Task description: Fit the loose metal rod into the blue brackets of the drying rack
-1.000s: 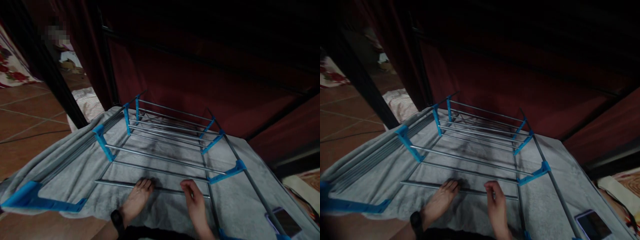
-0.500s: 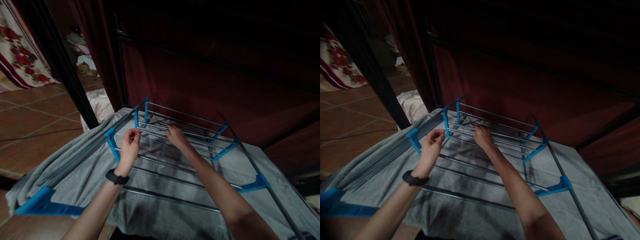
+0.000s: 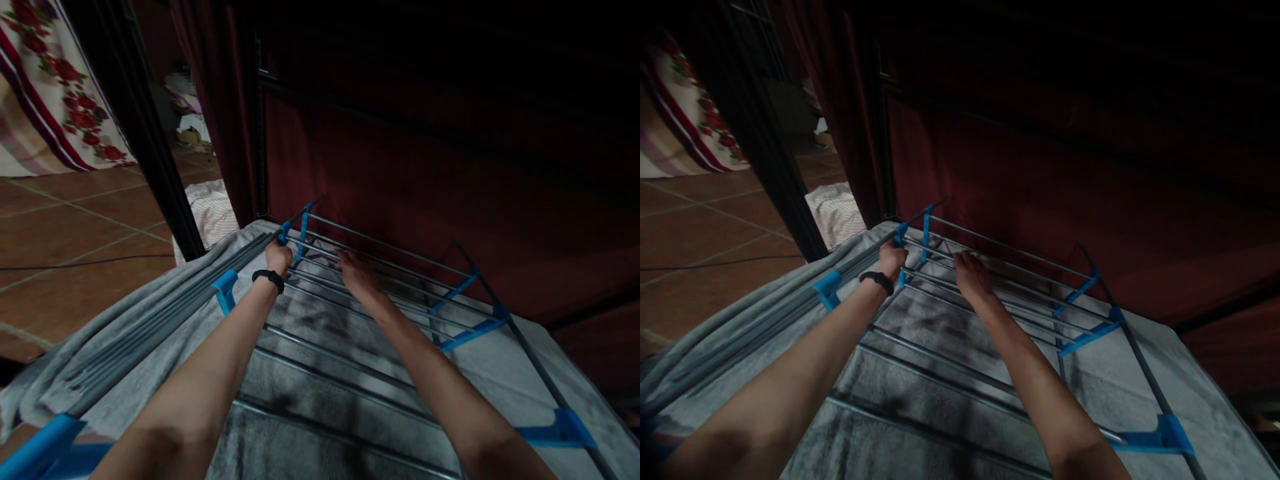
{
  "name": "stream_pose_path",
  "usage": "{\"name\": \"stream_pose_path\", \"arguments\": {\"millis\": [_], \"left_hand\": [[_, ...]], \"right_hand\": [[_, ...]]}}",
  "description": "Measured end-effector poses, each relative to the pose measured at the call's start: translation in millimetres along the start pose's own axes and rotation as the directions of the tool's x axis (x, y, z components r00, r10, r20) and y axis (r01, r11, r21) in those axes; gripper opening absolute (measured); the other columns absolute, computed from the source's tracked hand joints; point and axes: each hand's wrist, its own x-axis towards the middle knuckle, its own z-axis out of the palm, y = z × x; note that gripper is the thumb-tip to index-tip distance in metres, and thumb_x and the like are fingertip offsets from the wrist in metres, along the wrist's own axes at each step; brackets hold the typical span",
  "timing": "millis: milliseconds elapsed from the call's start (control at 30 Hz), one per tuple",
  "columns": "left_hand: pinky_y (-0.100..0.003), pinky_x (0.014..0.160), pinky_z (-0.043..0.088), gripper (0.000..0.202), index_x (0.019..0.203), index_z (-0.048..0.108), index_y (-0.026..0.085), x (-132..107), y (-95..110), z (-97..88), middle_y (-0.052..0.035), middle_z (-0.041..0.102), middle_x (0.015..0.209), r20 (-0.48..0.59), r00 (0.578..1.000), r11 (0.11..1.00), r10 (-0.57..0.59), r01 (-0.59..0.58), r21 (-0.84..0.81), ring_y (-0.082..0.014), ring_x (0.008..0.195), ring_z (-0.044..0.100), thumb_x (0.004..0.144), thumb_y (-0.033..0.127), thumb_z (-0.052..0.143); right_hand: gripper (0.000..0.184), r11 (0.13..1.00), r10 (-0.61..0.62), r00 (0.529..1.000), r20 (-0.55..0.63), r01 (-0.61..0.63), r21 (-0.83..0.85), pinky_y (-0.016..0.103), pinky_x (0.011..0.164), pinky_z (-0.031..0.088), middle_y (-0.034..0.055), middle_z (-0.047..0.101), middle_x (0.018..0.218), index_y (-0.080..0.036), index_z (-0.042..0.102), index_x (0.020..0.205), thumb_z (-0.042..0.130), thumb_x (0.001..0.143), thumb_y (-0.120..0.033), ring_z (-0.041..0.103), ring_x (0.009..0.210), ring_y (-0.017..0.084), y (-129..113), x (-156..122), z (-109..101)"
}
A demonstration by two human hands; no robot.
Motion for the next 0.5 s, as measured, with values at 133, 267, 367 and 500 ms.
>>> {"name": "stream_pose_path", "arguments": {"millis": [133,267,367,500], "left_hand": [[-0.044,0.11,0.048,0.024,0.097,0.069,0.013,4.8,0.1,1.4,-0.0153,0.074,0.105,-0.006,1.0,0.997,0.019,-0.019,0.077,-0.0327,0.115,0.067,0.076,0.017,0.059],[-0.045,0.115,0.045,0.027,0.101,0.071,0.011,4.0,3.6,1.6,-0.0213,0.073,0.117,0.005,0.998,0.991,0.055,-0.055,0.119,-0.0362,0.124,0.065,0.081,0.017,0.055],[-0.046,0.114,0.046,0.027,0.102,0.071,0.01,1.8,3.2,2.0,-0.0227,0.073,0.118,0.013,0.998,0.989,0.061,-0.062,0.136,-0.037,0.125,0.065,0.082,0.016,0.053],[-0.047,0.114,0.046,0.026,0.102,0.071,0.011,-0.1,0.1,2.2,-0.0208,0.074,0.118,0.011,0.997,0.987,0.07,-0.071,0.145,-0.0366,0.124,0.065,0.084,0.019,0.055]], "right_hand": [[0.042,1.0,-0.023,0.999,-0.031,0.024,0.02,0.033,0.102,0.047,0.0126,0.065,0.14,-0.021,0.058,0.141,0.031,0.109,-0.021,0.063,0.123,0.025,0.1,-0.1,-5.4],[0.042,1.0,-0.017,0.999,-0.044,0.018,0.017,0.033,0.102,0.047,0.0123,0.065,0.14,-0.02,0.058,0.141,0.03,0.11,-0.022,0.063,0.122,0.024,1.1,-2.0,-4.2],[0.043,1.0,-0.022,0.999,-0.049,0.023,0.016,0.033,0.102,0.048,0.0122,0.066,0.139,-0.02,0.057,0.142,0.03,0.11,-0.022,0.063,0.123,0.024,2.3,-2.9,-2.3],[0.042,0.999,-0.025,0.998,-0.051,0.027,0.024,0.033,0.103,0.048,0.0114,0.064,0.144,-0.021,0.057,0.143,0.031,0.11,-0.023,0.063,0.124,0.023,5.0,-2.3,-0.3]]}}
